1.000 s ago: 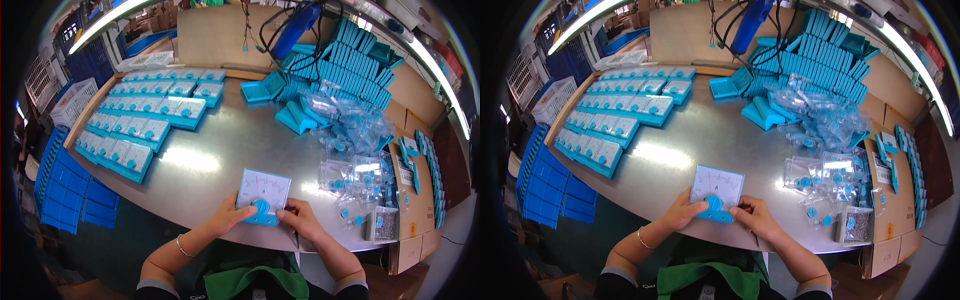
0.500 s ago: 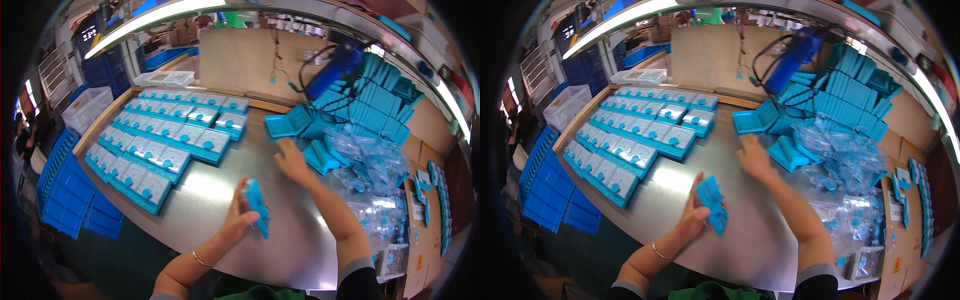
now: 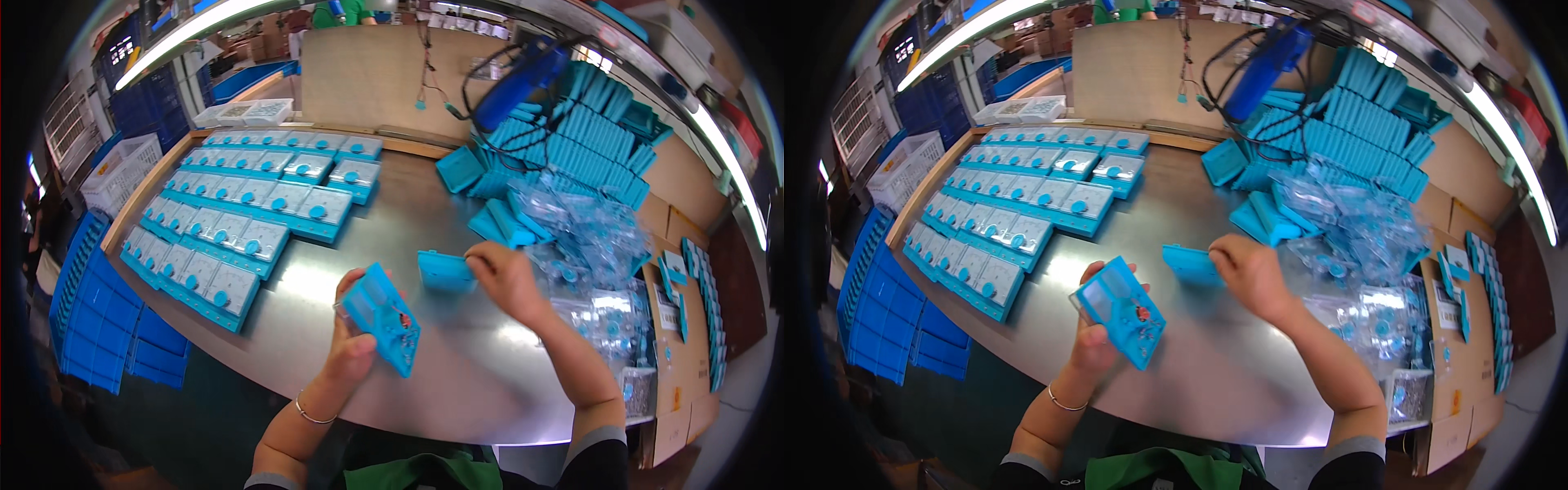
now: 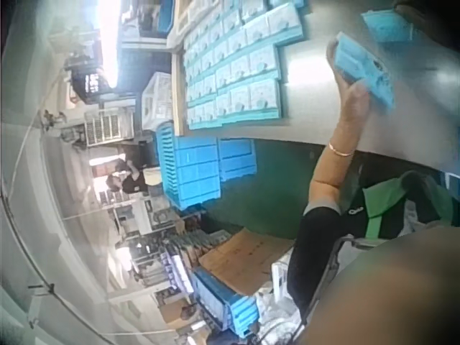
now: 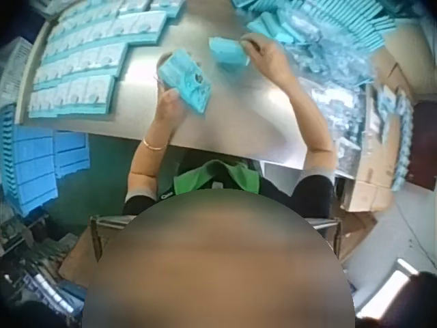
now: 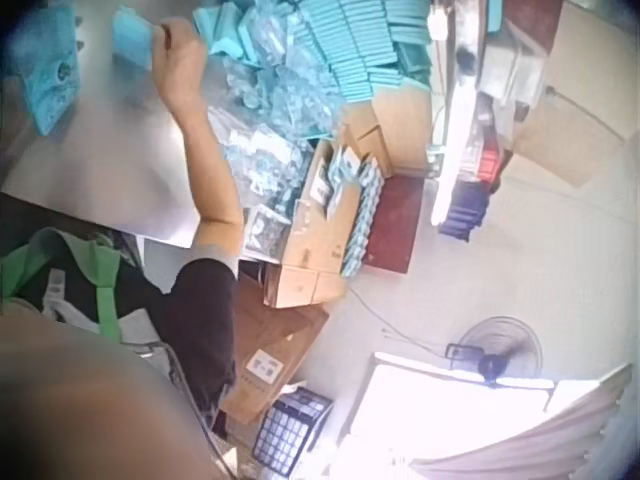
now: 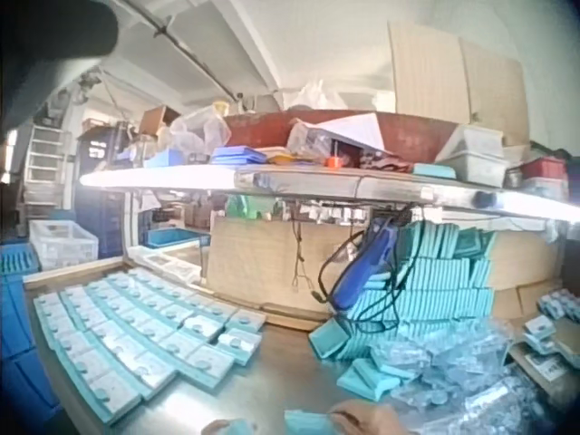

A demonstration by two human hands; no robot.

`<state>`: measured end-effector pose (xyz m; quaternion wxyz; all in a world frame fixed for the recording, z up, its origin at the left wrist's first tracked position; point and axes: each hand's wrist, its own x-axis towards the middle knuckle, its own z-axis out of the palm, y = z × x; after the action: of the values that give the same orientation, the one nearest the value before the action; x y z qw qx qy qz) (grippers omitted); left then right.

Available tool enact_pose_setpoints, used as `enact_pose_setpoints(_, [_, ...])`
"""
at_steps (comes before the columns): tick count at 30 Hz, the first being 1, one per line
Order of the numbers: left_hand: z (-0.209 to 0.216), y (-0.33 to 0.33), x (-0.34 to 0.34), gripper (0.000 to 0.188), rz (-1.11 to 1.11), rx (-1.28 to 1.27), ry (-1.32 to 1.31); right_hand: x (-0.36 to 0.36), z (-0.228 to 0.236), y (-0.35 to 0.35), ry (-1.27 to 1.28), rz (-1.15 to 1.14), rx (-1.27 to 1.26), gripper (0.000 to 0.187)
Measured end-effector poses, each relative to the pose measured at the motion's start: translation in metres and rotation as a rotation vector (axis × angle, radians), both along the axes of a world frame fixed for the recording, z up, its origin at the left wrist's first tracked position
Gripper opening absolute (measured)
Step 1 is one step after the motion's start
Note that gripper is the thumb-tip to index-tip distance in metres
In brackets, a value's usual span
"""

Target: Assembling analog ammeters by adjusting the needle and fitting them into plastic housings.

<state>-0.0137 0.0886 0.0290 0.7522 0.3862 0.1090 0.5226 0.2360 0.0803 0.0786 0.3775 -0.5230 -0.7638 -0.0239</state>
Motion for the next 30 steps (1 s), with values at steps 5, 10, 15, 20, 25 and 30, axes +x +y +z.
enact_pose_setpoints(5, [0.002,-0.038,0.019,0.100,-0.199,0.017,0.064,0.037,0.006,-0.017,0.072,0.097,-0.672,0.022])
enact_pose_setpoints(10, [-0.003,-0.055,0.008,0.097,-0.180,0.059,0.154,0.017,-0.017,-0.072,-0.098,-0.030,-0.490,0.039])
enact_pose_setpoints(15, [-0.008,-0.053,-0.006,0.100,-0.200,-0.002,0.118,0.009,-0.025,-0.142,-0.339,-0.292,-0.461,0.066])
enact_pose_setpoints(20, [-0.007,-0.064,0.008,0.103,-0.208,0.034,0.142,0.007,-0.002,-0.146,-0.002,-0.192,-0.424,0.072])
enact_pose_setpoints(25, [-0.009,-0.061,0.009,0.103,-0.208,0.037,0.200,-0.002,-0.027,-0.153,-0.073,-0.235,-0.436,0.072])
enact_pose_setpoints(30, [-0.009,-0.070,0.009,0.104,-0.144,0.108,0.175,-0.058,-0.003,-0.148,0.512,0.114,-0.524,0.080])
